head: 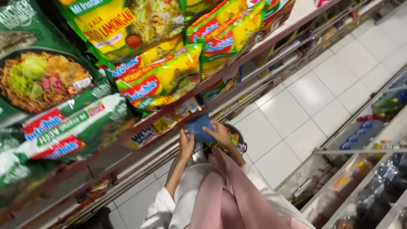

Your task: Stock instant noodle packets onto a grocery store shelf from a cardboard box.

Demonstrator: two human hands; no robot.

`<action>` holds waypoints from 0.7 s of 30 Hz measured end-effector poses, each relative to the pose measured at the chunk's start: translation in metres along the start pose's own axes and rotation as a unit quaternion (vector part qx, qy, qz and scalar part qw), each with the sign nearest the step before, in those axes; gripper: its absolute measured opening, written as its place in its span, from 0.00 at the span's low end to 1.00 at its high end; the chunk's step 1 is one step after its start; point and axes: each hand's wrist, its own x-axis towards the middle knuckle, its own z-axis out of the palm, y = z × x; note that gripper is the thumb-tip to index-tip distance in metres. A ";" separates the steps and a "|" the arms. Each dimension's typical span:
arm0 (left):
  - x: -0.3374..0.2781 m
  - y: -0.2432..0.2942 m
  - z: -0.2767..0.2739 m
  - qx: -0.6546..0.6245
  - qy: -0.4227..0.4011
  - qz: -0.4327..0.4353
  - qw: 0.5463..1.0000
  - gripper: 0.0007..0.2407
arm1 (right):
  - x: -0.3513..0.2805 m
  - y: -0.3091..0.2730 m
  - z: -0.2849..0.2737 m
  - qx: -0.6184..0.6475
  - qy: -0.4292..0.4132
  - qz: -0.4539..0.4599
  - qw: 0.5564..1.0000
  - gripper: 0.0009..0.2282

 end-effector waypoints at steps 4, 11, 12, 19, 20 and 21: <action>-0.073 0.060 -0.011 -0.076 -0.015 0.075 0.994 0.08 | -0.070 -0.039 -0.040 0.379 -0.079 0.142 0.911 0.16; -0.197 0.136 -0.038 -0.115 -0.063 0.039 0.991 0.19 | -0.153 -0.031 -0.091 0.367 -0.217 0.186 0.885 0.20; -0.210 0.142 -0.045 -0.037 -0.053 0.017 0.998 0.17 | -0.159 -0.031 -0.093 0.335 -0.255 0.196 0.886 0.22; -0.283 0.195 -0.092 0.101 0.024 0.072 0.992 0.15 | -0.157 -0.052 -0.085 0.154 -0.395 0.010 0.906 0.21; -0.290 0.203 -0.100 0.149 0.022 0.016 0.988 0.15 | -0.155 -0.085 -0.089 0.080 -0.391 -0.017 0.917 0.25; -0.299 0.210 -0.110 0.194 0.020 -0.042 0.980 0.14 | -0.154 -0.119 -0.090 0.005 -0.386 -0.046 0.922 0.29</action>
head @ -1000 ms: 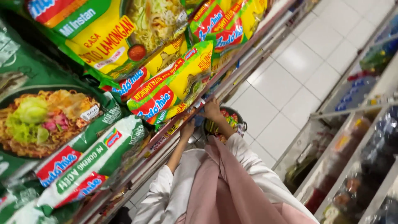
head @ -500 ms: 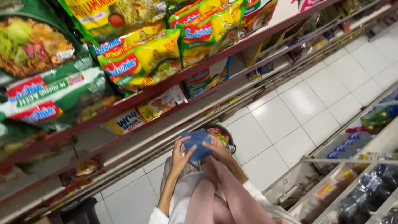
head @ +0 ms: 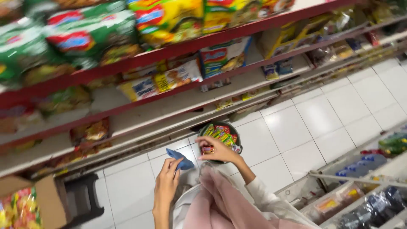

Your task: Stock instant noodle packets onto a grocery store shelf from a cardboard box.

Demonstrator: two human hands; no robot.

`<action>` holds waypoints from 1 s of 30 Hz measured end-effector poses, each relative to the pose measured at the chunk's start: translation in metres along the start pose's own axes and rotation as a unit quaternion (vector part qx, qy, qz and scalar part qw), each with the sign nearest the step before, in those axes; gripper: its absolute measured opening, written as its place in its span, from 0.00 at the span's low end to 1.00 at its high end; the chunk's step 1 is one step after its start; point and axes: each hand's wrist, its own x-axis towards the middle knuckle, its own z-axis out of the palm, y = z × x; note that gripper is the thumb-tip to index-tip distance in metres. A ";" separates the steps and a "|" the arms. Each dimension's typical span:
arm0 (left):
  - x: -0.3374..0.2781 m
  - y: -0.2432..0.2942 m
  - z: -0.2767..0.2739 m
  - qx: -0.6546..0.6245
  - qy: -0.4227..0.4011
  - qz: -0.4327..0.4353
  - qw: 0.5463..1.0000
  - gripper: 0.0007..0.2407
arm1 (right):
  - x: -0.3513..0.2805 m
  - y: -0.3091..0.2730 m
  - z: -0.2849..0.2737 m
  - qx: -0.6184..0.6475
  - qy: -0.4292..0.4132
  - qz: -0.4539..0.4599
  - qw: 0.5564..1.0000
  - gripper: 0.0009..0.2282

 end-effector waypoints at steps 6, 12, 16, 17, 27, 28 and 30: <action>-0.038 -0.031 -0.069 -0.005 0.022 0.055 0.998 0.14 | 0.026 -0.120 0.058 -0.082 -0.084 -0.199 0.973 0.41; -0.087 -0.082 -0.162 -0.041 0.056 0.057 0.996 0.11 | 0.067 -0.136 0.200 -0.039 -0.239 -0.150 0.959 0.26; -0.111 -0.135 -0.215 -0.018 0.101 0.010 0.995 0.08 | 0.097 -0.159 0.279 -0.012 -0.243 -0.145 0.959 0.21; -0.113 -0.145 -0.227 0.026 0.154 0.050 0.986 0.07 | 0.106 -0.167 0.293 0.003 -0.248 -0.118 0.962 0.20; -0.052 -0.204 -0.290 -0.119 0.233 0.121 0.957 0.09 | 0.164 -0.267 0.310 0.105 -0.144 -0.168 0.970 0.16; -0.041 -0.204 -0.296 -0.122 0.232 0.123 0.957 0.09 | 0.172 -0.269 0.307 0.103 -0.142 -0.167 0.970 0.16; -0.022 -0.200 -0.309 -0.115 0.254 0.231 0.932 0.09 | 0.187 -0.274 0.298 0.167 -0.093 -0.131 0.973 0.16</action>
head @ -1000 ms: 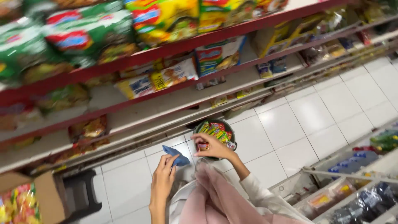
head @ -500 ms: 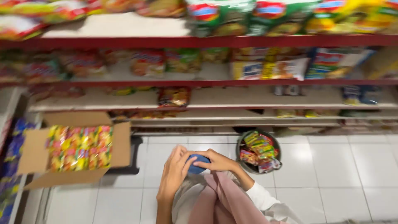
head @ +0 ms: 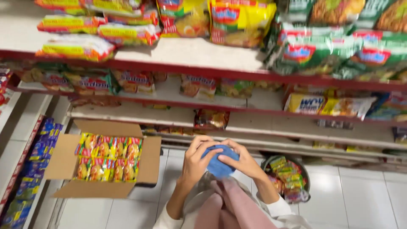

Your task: Stock instant noodle packets onto a grocery store shelf from a cardboard box.

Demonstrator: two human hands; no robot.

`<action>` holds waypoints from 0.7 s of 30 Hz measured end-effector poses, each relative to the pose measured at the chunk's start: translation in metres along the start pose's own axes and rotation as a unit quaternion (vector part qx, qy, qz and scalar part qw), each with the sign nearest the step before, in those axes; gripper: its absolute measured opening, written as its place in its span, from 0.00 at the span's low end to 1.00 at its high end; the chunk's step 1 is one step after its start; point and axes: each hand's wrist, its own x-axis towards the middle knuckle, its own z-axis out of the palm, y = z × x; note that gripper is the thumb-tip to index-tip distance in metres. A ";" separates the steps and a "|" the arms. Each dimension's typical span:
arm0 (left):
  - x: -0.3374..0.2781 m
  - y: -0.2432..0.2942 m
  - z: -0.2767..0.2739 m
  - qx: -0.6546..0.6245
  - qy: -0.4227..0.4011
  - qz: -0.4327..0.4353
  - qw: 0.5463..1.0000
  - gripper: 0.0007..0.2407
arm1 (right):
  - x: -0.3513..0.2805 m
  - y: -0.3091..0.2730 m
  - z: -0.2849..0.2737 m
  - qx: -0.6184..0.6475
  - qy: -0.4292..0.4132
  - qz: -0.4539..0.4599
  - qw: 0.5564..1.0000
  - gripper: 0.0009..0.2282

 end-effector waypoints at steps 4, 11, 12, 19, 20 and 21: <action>0.068 0.009 -0.017 -0.037 0.038 0.065 0.996 0.11 | 0.041 -0.021 -0.032 0.031 0.006 0.018 0.999 0.12; 0.181 0.039 -0.063 -0.024 -0.017 0.223 0.974 0.16 | 0.073 -0.153 -0.046 -0.250 0.170 -0.227 0.926 0.14; 0.197 0.044 -0.071 -0.001 -0.052 0.253 0.966 0.16 | 0.073 -0.178 -0.044 -0.312 0.223 -0.268 0.884 0.16; 0.291 0.070 -0.073 0.045 -0.136 0.347 0.927 0.24 | 0.104 -0.232 -0.028 -0.600 0.375 -0.187 0.682 0.19; 0.293 0.062 -0.063 0.097 -0.126 0.389 0.907 0.22 | 0.116 -0.231 -0.025 -0.660 0.358 -0.165 0.639 0.18; 0.297 0.054 -0.053 0.149 -0.112 0.435 0.881 0.21 | 0.129 -0.230 -0.024 -0.717 0.342 -0.145 0.590 0.17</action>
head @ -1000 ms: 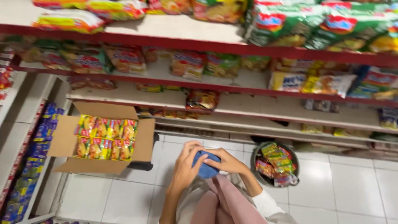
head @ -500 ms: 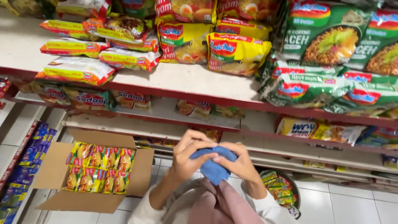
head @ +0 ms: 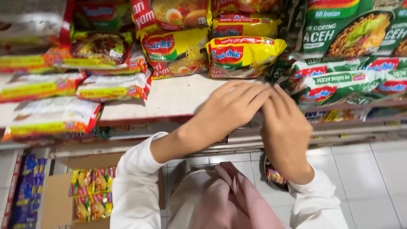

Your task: Stock instant noodle packets onto a grocery store shelf from a cardboard box.

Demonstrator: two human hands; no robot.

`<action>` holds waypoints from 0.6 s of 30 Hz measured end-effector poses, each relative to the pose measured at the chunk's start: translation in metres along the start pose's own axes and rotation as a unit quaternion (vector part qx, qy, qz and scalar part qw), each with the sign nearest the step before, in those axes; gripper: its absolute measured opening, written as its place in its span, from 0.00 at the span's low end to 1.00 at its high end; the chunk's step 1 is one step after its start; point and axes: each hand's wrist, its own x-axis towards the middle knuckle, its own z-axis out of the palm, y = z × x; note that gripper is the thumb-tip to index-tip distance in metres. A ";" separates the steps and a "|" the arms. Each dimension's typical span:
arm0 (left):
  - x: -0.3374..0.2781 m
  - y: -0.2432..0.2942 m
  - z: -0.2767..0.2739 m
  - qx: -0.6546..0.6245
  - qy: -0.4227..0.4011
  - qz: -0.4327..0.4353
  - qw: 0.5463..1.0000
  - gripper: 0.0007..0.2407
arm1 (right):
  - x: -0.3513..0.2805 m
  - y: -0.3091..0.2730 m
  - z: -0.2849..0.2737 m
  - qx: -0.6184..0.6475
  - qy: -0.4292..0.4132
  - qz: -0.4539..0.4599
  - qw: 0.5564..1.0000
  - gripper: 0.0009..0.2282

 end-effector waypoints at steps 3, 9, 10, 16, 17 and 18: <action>-0.023 -0.014 0.031 0.039 -0.211 -0.072 0.974 0.19 | -0.012 0.003 0.025 0.000 -0.112 0.013 0.994 0.13; -0.055 -0.042 -0.031 0.063 -0.101 -0.016 0.993 0.19 | 0.029 -0.035 0.018 0.122 -0.176 0.007 0.977 0.12; -0.059 -0.044 -0.042 0.058 -0.099 -0.011 0.993 0.19 | 0.033 -0.044 0.022 0.117 -0.176 0.013 0.977 0.12; -0.088 -0.048 -0.073 0.102 -0.241 -0.117 0.958 0.20 | 0.048 -0.082 0.047 0.214 -0.175 -0.029 0.960 0.13; -0.095 -0.050 -0.077 0.105 -0.227 -0.140 0.958 0.19 | 0.051 -0.087 0.052 0.240 -0.174 -0.039 0.954 0.13; -0.101 -0.053 -0.083 0.110 -0.214 -0.161 0.957 0.18 | 0.054 -0.093 0.056 0.268 -0.169 -0.047 0.947 0.13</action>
